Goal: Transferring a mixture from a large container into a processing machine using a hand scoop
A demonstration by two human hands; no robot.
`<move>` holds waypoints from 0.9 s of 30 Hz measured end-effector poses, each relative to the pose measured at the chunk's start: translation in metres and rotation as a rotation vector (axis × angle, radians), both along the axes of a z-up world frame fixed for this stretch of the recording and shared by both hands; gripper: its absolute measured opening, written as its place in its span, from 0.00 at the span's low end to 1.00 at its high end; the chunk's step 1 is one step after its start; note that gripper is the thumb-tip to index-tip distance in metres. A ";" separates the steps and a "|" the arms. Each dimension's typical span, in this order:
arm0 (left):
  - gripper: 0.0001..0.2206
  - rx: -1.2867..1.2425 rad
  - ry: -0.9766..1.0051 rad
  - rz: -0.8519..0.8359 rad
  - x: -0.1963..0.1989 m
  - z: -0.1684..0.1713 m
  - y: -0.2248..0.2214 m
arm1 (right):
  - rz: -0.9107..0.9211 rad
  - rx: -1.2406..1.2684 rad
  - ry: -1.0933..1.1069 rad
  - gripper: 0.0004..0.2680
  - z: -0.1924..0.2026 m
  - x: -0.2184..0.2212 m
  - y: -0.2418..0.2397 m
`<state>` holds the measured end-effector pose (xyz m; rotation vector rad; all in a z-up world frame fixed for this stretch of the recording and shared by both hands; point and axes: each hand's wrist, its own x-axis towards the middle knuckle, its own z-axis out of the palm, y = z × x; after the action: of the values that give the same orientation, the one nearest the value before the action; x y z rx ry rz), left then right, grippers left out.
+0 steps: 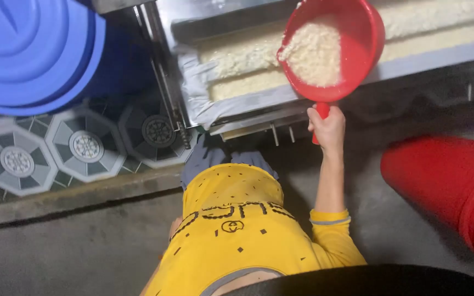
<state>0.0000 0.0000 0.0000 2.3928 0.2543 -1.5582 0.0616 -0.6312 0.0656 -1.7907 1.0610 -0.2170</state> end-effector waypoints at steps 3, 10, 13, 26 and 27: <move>0.20 -0.038 0.030 -0.044 0.012 -0.031 -0.006 | 0.019 0.021 0.055 0.05 0.003 0.007 0.009; 0.21 -0.077 0.049 -0.117 0.011 -0.093 -0.015 | 0.130 -0.008 0.056 0.05 -0.006 0.034 0.030; 0.22 -0.063 0.079 -0.072 0.008 -0.110 -0.013 | 0.152 -0.057 0.088 0.05 0.004 0.042 0.032; 0.20 -0.360 0.457 0.054 0.035 -0.057 -0.048 | 0.065 -0.486 0.200 0.13 0.016 0.012 -0.007; 0.20 -0.364 0.457 0.051 0.041 -0.047 -0.041 | 0.063 -0.491 0.200 0.13 0.018 0.009 -0.008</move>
<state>0.0414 -0.0406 -0.0466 1.7309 0.1053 -1.9213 0.0710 -0.6394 0.0835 -2.3220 1.1580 -0.2821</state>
